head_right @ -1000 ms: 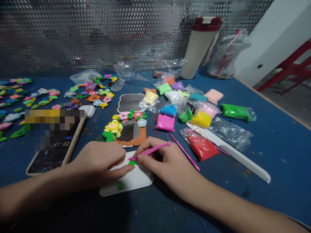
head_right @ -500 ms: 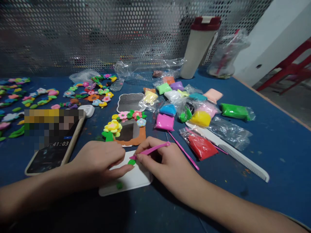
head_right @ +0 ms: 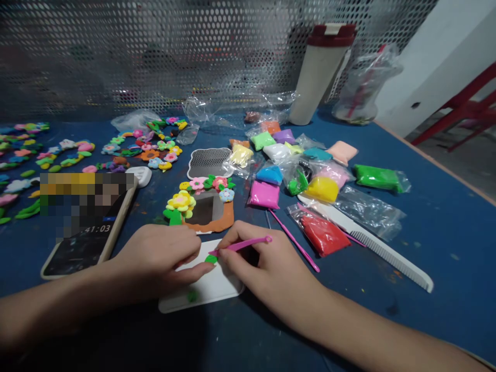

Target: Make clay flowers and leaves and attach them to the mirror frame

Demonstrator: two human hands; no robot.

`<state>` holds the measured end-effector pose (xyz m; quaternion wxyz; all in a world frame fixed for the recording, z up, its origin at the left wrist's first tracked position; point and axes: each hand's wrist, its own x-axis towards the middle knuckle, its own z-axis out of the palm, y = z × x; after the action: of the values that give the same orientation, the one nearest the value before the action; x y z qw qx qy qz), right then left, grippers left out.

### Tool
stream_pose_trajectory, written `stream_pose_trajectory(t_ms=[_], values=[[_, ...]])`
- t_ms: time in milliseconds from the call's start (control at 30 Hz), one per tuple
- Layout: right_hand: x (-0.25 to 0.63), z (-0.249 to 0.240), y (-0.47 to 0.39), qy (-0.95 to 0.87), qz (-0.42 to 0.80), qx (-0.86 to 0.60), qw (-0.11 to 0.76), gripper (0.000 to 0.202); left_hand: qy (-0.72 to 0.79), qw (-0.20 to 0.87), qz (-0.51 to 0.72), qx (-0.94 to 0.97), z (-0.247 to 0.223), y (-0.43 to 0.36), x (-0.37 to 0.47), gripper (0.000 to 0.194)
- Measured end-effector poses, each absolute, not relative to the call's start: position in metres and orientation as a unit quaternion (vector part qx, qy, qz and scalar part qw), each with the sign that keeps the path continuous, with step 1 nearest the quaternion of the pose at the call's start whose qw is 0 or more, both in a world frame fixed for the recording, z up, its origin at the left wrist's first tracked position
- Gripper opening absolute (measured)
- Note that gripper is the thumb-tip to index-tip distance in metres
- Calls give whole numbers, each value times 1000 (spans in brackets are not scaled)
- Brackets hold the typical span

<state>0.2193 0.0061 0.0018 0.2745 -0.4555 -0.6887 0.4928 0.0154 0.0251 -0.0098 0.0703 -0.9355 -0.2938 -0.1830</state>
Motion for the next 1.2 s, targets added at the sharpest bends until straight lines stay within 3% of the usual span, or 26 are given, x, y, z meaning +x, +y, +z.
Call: stream_pose_trajectory(t_ms=[300, 500, 667, 1200], values=[[220, 4, 10, -650, 538, -459, 276, 10, -274, 43, -198, -940, -8, 25, 12, 47], [221, 7, 11, -636, 563, -445, 281, 10, -311, -27, -203, -928, -2, 21, 9, 26], [222, 7, 13, -645, 554, -450, 274, 12, -297, -118, -207, -925, 3, 22, 10, 34], [220, 5, 14, -681, 519, -412, 312, 11, -303, -191, -189, -914, 1, 29, 14, 6]])
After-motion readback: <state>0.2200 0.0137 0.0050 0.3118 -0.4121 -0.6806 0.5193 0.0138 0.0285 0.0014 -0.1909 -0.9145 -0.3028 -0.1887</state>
